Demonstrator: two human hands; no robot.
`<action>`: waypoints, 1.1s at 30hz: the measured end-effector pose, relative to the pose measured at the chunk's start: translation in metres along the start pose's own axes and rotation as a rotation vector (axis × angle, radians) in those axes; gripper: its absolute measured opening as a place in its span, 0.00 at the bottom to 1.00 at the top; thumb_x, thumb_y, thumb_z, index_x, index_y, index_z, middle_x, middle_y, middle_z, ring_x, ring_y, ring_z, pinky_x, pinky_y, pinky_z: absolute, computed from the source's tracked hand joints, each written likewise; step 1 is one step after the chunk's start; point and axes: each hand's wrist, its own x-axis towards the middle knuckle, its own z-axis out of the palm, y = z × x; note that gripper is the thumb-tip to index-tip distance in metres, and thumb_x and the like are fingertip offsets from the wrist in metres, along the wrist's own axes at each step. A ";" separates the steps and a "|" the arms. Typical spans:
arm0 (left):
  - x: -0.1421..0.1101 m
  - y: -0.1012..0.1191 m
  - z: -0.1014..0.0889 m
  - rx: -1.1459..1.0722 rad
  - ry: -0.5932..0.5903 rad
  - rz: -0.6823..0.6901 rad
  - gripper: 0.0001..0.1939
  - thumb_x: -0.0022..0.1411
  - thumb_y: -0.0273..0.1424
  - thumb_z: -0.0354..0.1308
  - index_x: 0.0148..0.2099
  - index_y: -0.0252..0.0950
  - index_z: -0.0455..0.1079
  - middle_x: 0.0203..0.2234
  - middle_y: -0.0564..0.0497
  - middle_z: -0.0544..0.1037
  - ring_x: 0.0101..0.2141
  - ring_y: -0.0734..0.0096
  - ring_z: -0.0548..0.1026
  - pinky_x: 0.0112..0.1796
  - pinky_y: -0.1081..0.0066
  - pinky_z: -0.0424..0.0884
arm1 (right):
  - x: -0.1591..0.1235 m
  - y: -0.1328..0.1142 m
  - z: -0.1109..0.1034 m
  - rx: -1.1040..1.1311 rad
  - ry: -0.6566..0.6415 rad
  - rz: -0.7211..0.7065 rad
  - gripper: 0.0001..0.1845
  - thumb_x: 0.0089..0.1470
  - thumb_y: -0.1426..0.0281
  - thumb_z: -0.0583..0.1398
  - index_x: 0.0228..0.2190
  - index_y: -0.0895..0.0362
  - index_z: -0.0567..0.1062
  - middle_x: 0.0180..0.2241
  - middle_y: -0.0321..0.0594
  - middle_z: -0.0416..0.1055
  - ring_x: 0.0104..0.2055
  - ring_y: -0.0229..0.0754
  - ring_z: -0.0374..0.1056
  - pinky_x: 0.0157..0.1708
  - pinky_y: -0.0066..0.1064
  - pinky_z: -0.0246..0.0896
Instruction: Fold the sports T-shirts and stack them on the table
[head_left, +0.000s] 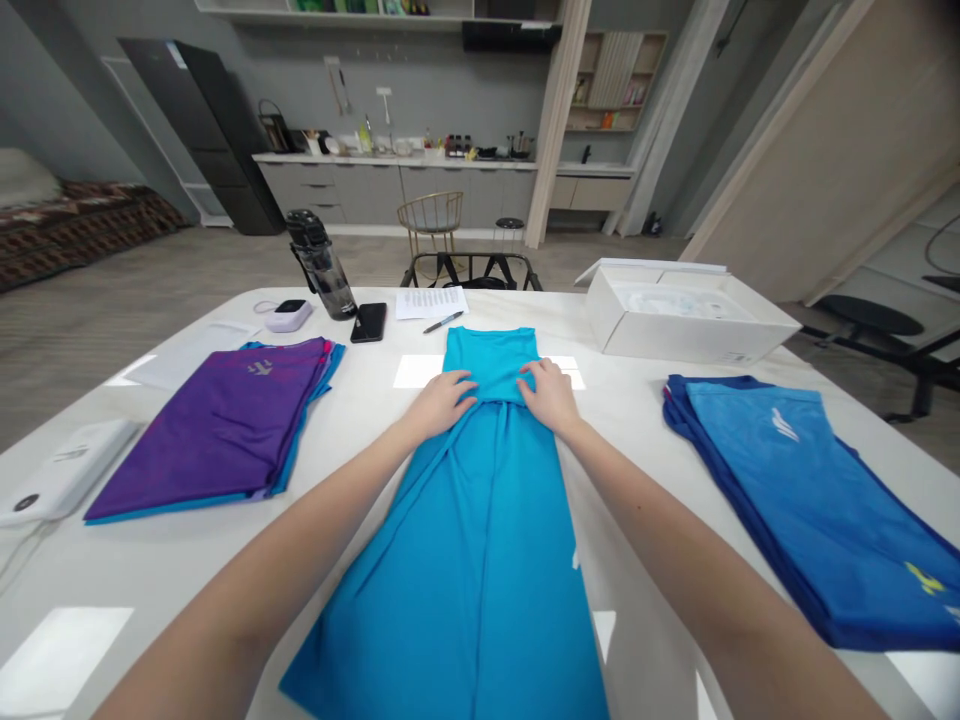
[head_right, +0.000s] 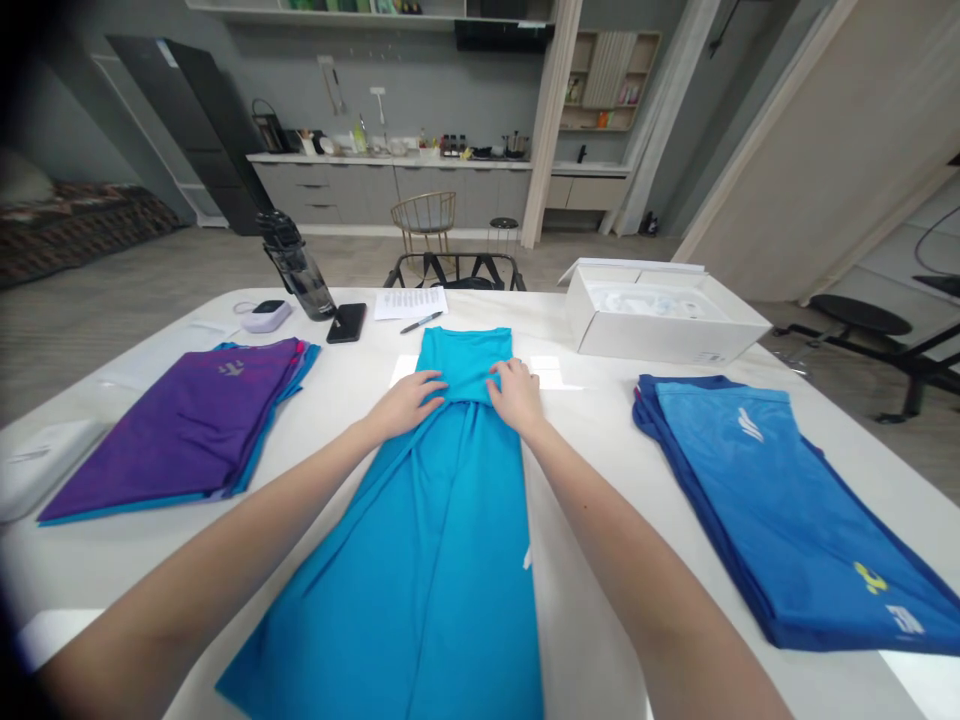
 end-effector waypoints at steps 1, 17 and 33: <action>-0.012 0.007 -0.004 0.005 0.008 -0.037 0.18 0.72 0.40 0.50 0.56 0.40 0.72 0.59 0.44 0.70 0.58 0.59 0.69 0.59 0.59 0.63 | -0.008 -0.009 -0.001 0.024 -0.040 -0.056 0.11 0.65 0.65 0.57 0.45 0.55 0.75 0.46 0.47 0.70 0.51 0.51 0.65 0.49 0.39 0.58; -0.153 0.102 -0.041 0.290 -0.103 -0.479 0.17 0.69 0.37 0.47 0.45 0.33 0.74 0.45 0.36 0.76 0.48 0.47 0.74 0.46 0.54 0.66 | -0.103 -0.132 -0.004 -0.074 -0.296 -0.358 0.19 0.66 0.70 0.55 0.57 0.48 0.72 0.49 0.44 0.71 0.50 0.48 0.69 0.44 0.33 0.60; -0.237 0.166 -0.085 0.238 -0.344 -0.440 0.13 0.68 0.33 0.48 0.49 0.37 0.70 0.34 0.38 0.79 0.35 0.49 0.80 0.33 0.61 0.68 | -0.139 -0.117 -0.031 -0.089 -0.208 -0.406 0.11 0.65 0.72 0.56 0.45 0.55 0.77 0.46 0.46 0.72 0.50 0.49 0.67 0.44 0.35 0.53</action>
